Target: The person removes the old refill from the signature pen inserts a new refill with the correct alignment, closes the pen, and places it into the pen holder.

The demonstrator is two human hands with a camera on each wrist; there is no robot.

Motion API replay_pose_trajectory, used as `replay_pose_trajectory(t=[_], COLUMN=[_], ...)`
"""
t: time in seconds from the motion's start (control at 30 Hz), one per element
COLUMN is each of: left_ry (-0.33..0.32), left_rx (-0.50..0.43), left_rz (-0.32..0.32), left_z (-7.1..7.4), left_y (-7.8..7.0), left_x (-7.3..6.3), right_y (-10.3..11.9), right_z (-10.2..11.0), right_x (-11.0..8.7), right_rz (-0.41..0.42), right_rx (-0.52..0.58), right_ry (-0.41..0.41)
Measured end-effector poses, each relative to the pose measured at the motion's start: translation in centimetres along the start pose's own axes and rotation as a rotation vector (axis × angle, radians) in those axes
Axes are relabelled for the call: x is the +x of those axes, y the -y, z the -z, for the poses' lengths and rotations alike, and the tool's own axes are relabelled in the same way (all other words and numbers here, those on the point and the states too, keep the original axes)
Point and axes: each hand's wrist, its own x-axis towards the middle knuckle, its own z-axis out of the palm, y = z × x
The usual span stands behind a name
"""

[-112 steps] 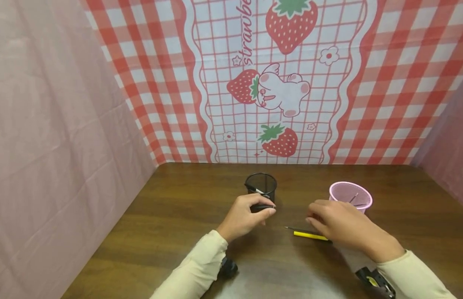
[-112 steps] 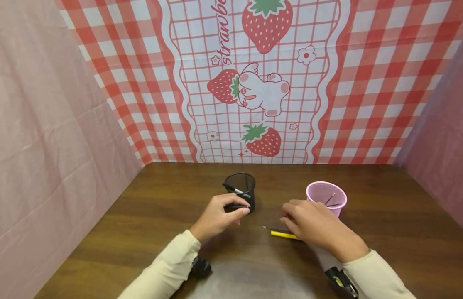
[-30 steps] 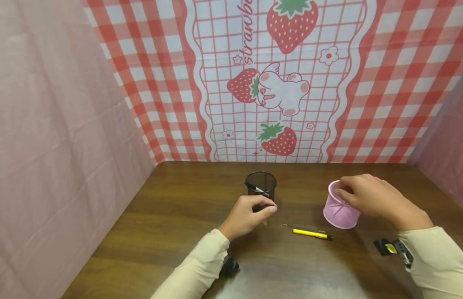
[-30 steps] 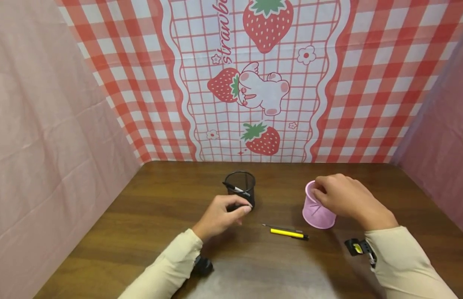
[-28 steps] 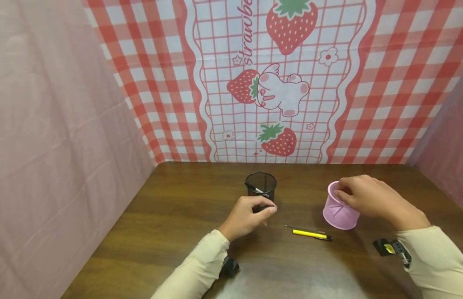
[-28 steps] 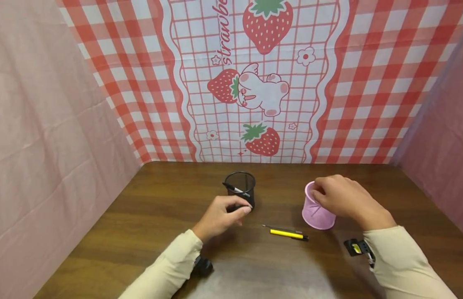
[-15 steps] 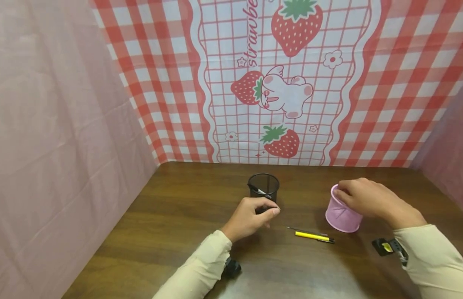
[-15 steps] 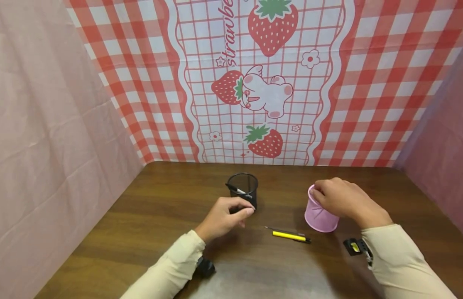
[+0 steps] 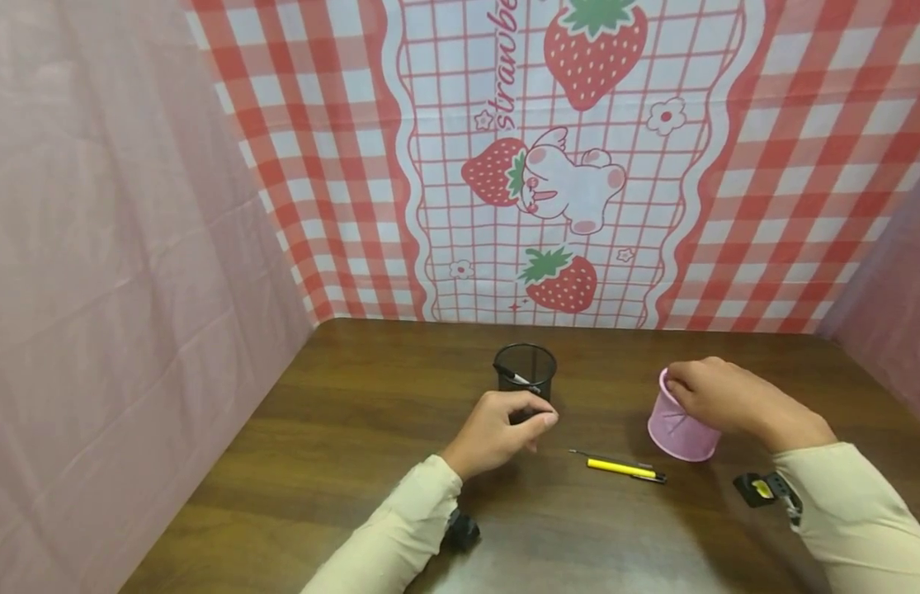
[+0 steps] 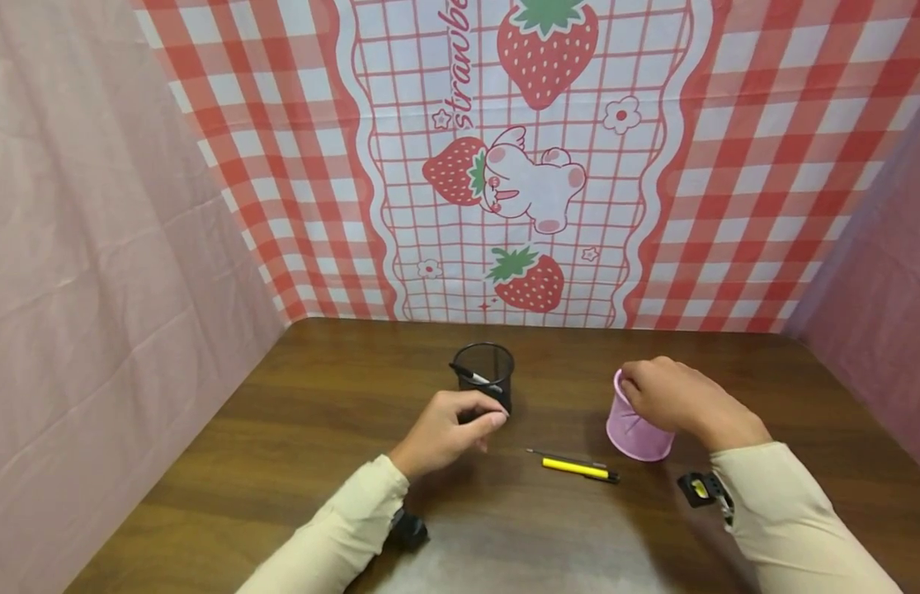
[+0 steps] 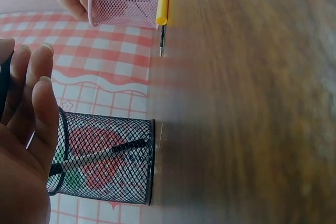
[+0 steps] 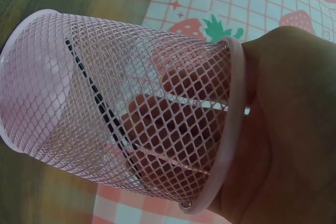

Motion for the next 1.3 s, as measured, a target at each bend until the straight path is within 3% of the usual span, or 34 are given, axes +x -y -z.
replay_pose_trajectory(t=[0.2, 0.4, 0.77, 1.2, 1.3], left_ry=[-0.004, 0.003, 0.02, 0.029, 0.019], left_rx=[0.006, 0.013, 0.026, 0.016, 0.016], left_rz=[0.007, 0.002, 0.0, -0.015, -0.009], left_z=[-0.1, 0.1, 0.1, 0.0, 0.1], left_y=[-0.2, -1.3, 0.1, 0.1, -1.4], left_x=[0.1, 0.0, 0.1, -0.1, -0.1], right_y=[-0.3, -0.5, 0.0, 0.3, 0.5], right_z=[-0.3, -0.4, -0.2, 0.1, 0.2], right_x=[0.1, 0.0, -0.1, -0.9, -1.1], right_rz=[0.007, 0.0, -0.038, 0.019, 0.032], right_rx=[0.013, 0.028, 0.053, 0.005, -0.003], right_ry=[-0.026, -0.02, -0.026, -0.146, -0.175])
